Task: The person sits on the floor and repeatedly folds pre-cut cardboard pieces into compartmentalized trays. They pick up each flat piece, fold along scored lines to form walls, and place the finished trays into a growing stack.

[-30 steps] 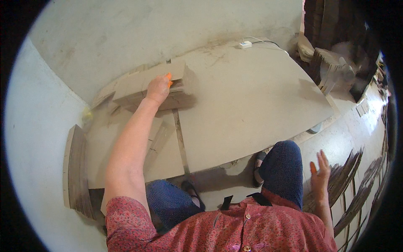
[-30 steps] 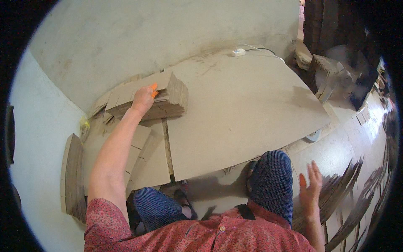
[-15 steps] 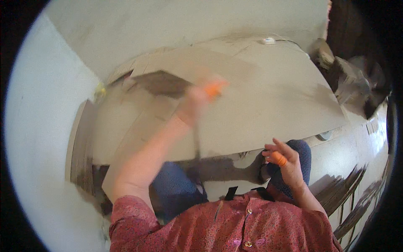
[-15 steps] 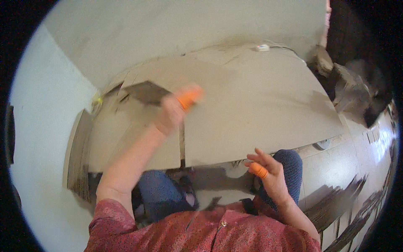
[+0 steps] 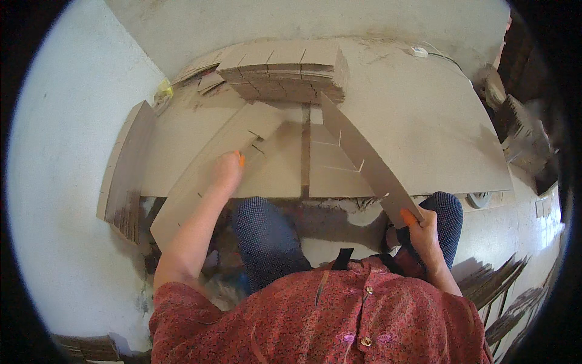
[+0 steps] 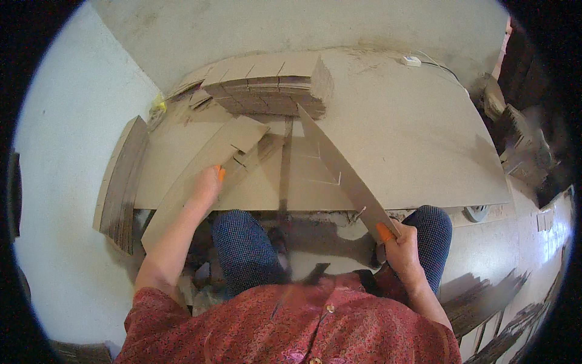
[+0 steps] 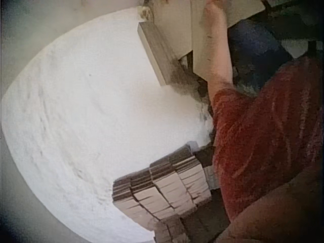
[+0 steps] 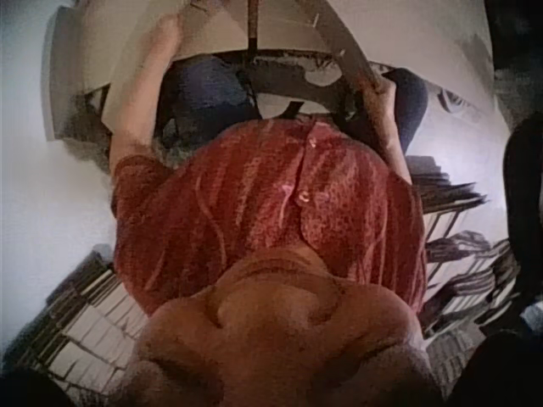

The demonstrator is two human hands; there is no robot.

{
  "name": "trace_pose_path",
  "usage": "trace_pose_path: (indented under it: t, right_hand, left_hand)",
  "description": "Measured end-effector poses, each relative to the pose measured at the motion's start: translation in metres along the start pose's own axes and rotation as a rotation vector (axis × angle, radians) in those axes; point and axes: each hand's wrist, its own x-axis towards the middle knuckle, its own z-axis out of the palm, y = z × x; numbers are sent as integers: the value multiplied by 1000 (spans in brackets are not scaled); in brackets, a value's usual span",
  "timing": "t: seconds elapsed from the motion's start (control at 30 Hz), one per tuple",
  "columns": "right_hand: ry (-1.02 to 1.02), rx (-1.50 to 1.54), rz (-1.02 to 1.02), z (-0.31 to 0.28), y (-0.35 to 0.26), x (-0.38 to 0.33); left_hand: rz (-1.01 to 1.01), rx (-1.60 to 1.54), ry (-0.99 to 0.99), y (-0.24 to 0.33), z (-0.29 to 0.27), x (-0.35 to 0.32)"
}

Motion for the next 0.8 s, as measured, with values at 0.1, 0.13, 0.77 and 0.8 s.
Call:
trace_pose_path:
  t: [0.1, 0.13, 0.77, 0.8]
  right_hand:
    - [27, 24, -31, 1, -6, 0]
    - [34, 41, -54, 2, -12, 2]
    - [47, 42, -275, -10, -36, 32]
    - [26, 16, -203, -13, -33, 30]
  left_hand:
    - [-40, -11, -47, 2, -15, 7]
    - [-39, -5, 2, -2, -18, 9]
    - [565, -781, -725, 221, -130, -74]
    - [517, -828, -753, 226, -132, -76]
